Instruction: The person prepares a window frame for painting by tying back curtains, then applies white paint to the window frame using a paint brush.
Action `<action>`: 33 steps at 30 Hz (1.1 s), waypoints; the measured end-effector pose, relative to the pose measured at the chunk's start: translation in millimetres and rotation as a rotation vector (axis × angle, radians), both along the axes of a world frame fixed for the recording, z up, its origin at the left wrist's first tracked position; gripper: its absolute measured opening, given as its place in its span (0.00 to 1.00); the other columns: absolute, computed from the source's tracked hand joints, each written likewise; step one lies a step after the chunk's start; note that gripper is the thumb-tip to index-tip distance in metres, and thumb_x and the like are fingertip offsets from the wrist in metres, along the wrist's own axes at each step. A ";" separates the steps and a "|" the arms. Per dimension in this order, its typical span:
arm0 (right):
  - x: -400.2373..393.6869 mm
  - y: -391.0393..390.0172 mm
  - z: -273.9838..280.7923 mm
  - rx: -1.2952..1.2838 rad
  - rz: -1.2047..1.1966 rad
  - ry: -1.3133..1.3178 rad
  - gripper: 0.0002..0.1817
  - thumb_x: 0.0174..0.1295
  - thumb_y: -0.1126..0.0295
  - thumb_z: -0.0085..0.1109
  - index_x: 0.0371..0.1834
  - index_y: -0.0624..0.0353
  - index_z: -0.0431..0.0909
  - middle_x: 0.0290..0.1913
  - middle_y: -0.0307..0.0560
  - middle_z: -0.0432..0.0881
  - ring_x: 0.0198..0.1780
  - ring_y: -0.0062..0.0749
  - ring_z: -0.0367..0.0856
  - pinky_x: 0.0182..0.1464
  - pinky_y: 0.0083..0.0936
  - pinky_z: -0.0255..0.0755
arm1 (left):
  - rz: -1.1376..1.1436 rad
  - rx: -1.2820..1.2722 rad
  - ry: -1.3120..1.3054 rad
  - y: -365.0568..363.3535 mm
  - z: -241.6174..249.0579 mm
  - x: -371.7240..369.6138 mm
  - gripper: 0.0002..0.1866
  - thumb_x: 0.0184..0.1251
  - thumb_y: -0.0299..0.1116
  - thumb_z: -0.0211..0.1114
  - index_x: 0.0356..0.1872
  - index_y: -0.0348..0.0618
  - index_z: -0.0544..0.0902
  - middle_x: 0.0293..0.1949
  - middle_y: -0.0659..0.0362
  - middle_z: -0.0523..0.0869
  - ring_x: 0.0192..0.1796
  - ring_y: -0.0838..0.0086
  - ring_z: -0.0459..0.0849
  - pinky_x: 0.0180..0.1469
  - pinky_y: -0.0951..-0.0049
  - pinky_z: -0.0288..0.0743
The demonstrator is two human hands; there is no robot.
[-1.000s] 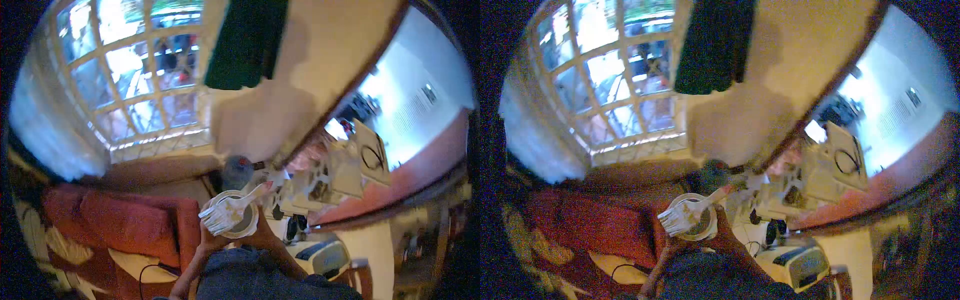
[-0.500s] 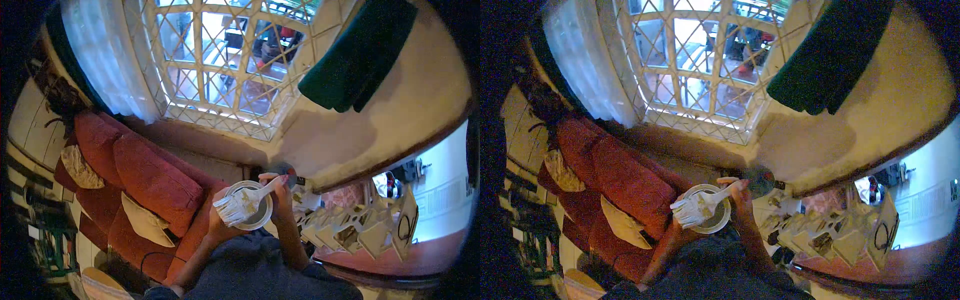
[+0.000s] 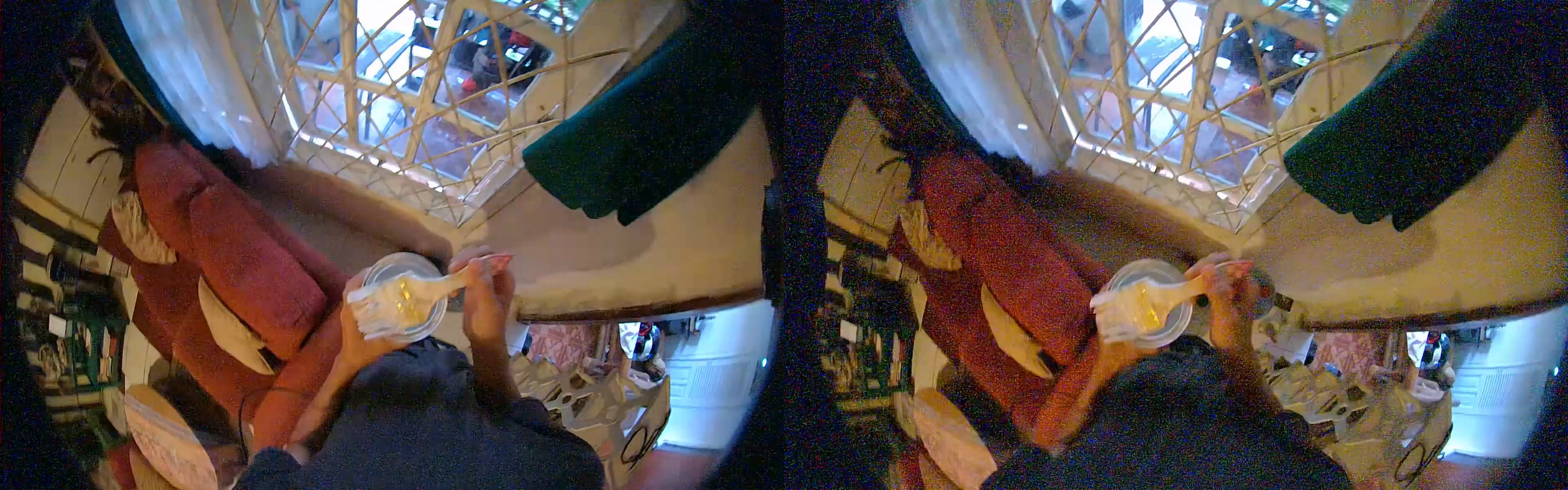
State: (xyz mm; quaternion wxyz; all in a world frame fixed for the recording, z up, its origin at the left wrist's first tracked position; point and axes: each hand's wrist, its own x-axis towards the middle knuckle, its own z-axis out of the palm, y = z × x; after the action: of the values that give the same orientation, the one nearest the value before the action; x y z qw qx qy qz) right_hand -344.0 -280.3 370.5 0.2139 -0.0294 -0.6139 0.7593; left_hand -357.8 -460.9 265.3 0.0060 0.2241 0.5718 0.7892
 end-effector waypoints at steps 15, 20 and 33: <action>-48.2 90.4 19.2 0.501 -0.041 0.384 0.15 0.73 0.56 0.51 0.47 0.56 0.72 0.37 0.48 0.77 0.34 0.34 0.74 0.36 0.33 0.72 | 0.289 -0.177 0.132 54.8 -2.0 -52.2 0.62 0.28 0.34 0.90 0.69 0.41 0.57 0.65 0.46 0.72 0.66 0.59 0.74 0.70 0.58 0.66; -71.5 81.7 47.8 0.730 0.181 0.330 0.14 0.57 0.56 0.69 0.33 0.55 0.81 0.33 0.40 0.86 0.32 0.39 0.81 0.38 0.36 0.75 | 0.268 -0.176 -0.019 59.4 -22.5 -56.6 0.61 0.30 0.32 0.89 0.69 0.42 0.57 0.65 0.46 0.72 0.67 0.59 0.74 0.70 0.58 0.66; -133.3 59.0 44.8 1.004 0.521 0.462 0.11 0.56 0.62 0.70 0.34 0.54 0.80 0.31 0.42 0.81 0.33 0.42 0.78 0.37 0.35 0.74 | 0.304 -0.220 -0.197 59.2 -32.1 -58.0 0.58 0.36 0.31 0.87 0.69 0.43 0.57 0.65 0.46 0.72 0.65 0.60 0.75 0.69 0.58 0.68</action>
State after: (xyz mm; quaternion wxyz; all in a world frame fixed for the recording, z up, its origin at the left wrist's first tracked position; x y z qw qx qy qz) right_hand -477.3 -221.2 415.3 0.1363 0.3916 -0.8217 0.3911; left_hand -415.8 -401.7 233.2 -0.0329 0.0548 0.6784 0.7319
